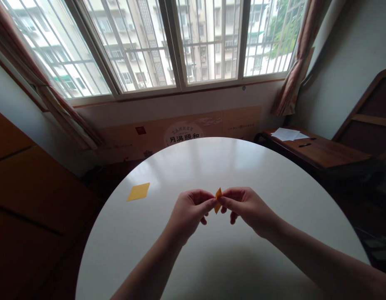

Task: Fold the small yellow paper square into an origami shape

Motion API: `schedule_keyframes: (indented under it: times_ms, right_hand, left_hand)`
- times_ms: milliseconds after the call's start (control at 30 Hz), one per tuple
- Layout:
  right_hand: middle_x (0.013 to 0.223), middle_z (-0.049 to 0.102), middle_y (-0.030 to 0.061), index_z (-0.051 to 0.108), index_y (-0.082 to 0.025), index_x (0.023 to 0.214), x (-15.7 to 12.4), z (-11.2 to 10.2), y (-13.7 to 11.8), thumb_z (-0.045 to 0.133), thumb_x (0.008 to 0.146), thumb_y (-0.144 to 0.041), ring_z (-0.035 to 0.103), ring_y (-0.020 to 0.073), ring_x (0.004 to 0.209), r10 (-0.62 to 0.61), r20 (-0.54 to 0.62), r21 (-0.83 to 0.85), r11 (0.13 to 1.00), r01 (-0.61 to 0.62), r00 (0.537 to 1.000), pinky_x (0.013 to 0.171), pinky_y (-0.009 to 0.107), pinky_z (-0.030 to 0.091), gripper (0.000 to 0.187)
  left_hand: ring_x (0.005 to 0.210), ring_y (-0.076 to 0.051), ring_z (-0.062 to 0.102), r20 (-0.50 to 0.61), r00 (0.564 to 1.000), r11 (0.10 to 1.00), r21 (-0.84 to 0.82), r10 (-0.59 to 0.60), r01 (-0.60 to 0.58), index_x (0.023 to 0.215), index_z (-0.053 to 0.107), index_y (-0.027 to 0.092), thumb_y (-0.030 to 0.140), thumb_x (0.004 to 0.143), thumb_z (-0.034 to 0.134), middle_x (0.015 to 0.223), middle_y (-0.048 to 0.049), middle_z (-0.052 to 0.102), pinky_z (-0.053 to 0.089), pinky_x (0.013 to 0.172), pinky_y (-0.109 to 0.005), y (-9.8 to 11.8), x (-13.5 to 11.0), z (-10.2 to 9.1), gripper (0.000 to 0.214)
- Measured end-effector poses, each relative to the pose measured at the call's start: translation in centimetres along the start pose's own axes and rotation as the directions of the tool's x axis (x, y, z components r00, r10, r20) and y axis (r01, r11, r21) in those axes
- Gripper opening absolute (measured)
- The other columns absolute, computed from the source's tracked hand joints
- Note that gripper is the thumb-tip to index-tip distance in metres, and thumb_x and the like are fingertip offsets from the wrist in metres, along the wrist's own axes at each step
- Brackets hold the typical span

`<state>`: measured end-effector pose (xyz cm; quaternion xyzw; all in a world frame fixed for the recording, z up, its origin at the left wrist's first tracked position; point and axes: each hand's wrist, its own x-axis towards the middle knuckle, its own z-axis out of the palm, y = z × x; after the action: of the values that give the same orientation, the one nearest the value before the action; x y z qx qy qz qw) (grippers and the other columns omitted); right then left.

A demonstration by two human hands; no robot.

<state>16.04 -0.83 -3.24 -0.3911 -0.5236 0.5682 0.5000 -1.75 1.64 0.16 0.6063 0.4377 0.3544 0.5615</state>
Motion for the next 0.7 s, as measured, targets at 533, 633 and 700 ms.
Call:
schedule_keyframes:
  times_ms: [533, 633, 700]
  right_hand:
    - [0.08, 0.073, 0.0047, 0.079, -0.017, 0.098, -0.13, -0.16, -0.07, 0.079, 0.081, -0.031, 0.063, 0.015, 0.067, -0.017, 0.017, -0.054, 0.998, 0.018, 1.0, 0.047, 0.02, 0.05, 0.023]
    - [0.079, 0.073, 0.0041, 0.079, -0.017, 0.097, -0.13, -0.13, -0.19, 0.079, 0.08, -0.032, 0.063, 0.0149, 0.066, -0.011, 0.013, -0.054, 0.998, 0.012, 1.0, 0.047, 0.02, 0.05, 0.023]
    - [0.079, 0.073, 0.0039, 0.079, -0.017, 0.097, -0.13, -0.11, -0.24, 0.079, 0.08, -0.033, 0.063, 0.0149, 0.066, -0.016, 0.008, -0.053, 0.998, 0.017, 1.0, 0.047, 0.021, 0.049, 0.023]
  left_hand:
    - [0.047, -0.008, 0.047, -0.003, 0.998, 0.995, -0.08, -0.056, 0.055, 0.078, 0.07, 0.012, 0.042, 0.071, 0.078, 0.056, 0.0014, 0.056, 0.041, 0.038, -0.016, -0.62, 0.06, 0.25, 0.032]
    - [0.048, -0.008, 0.046, -0.005, 0.999, 0.995, -0.083, -0.054, 0.053, 0.079, 0.07, 0.013, 0.042, 0.072, 0.078, 0.056, 0.0017, 0.056, 0.039, 0.037, -0.015, -0.68, 0.03, 0.33, 0.031]
    - [0.048, -0.008, 0.045, -0.009, 0.998, 0.994, -0.096, -0.06, 0.058, 0.079, 0.07, 0.013, 0.041, 0.072, 0.078, 0.056, 0.0019, 0.055, 0.038, 0.037, -0.015, -0.67, 0.02, 0.44, 0.03]
